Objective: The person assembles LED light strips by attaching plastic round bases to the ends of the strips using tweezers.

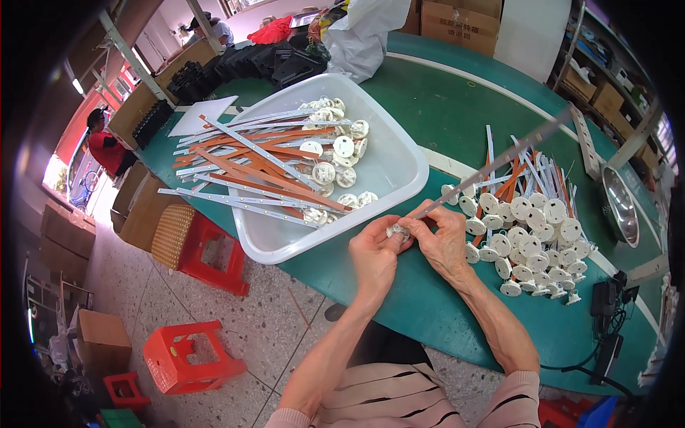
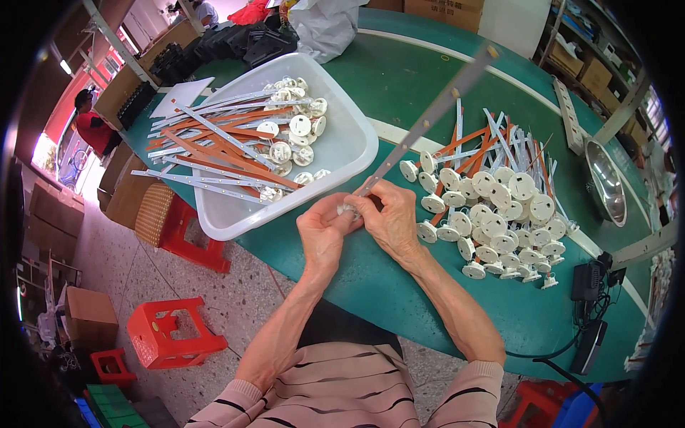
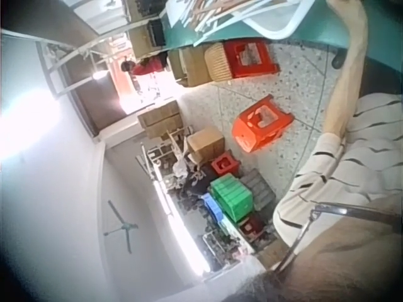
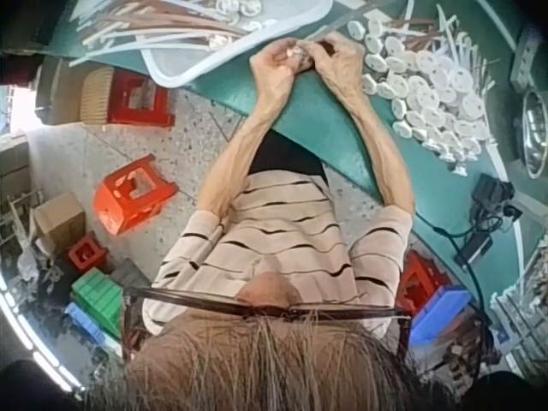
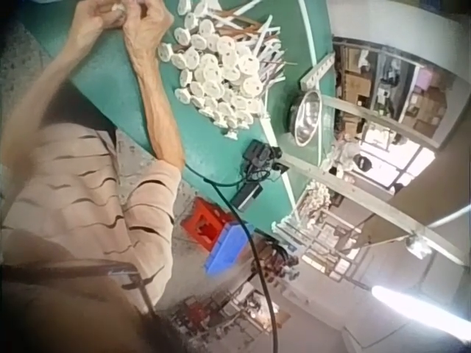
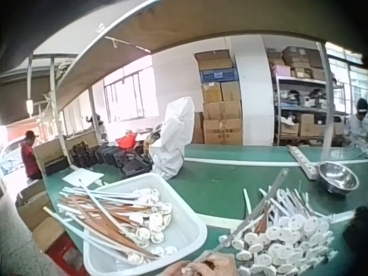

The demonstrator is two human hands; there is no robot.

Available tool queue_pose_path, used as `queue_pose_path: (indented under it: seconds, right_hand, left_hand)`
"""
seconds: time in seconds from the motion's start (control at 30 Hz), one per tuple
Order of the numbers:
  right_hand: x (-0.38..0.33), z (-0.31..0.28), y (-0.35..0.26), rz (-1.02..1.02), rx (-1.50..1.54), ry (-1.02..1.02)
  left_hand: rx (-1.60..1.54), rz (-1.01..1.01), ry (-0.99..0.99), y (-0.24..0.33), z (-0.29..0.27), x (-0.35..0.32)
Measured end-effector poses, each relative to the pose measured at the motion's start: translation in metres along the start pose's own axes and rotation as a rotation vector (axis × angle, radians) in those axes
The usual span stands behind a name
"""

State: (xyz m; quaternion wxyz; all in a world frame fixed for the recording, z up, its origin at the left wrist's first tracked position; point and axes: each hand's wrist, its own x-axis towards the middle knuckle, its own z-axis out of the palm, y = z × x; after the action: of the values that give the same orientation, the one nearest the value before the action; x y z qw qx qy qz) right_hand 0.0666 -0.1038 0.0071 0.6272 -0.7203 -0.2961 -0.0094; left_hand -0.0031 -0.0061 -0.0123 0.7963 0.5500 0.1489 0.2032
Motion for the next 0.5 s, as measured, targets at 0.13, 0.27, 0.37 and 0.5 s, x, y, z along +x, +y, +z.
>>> queue_pose_path:
  seconds: [0.13, 0.27, 0.37, 0.5]
  right_hand:
    - [-0.0005, 0.0017, -0.0029, 0.028, 0.022, -0.004]
    - [0.0006, 0.0046, -0.0019, 0.038, 0.047, -0.023]
    - [0.0049, 0.0028, -0.0047, 0.000, -0.012, -0.062]
    - [0.0049, 0.0001, -0.0043, 0.142, 0.046, -0.069]
  left_hand:
    - [-0.001, 0.005, 0.001, -0.0010, -0.0007, 0.0002]
    - [-0.020, -0.005, 0.010, -0.0011, -0.0024, -0.0001]
    - [-0.058, -0.002, 0.022, 0.0018, -0.0011, -0.0008]
    - [-0.082, -0.002, 0.015, 0.0043, 0.0018, -0.0032]
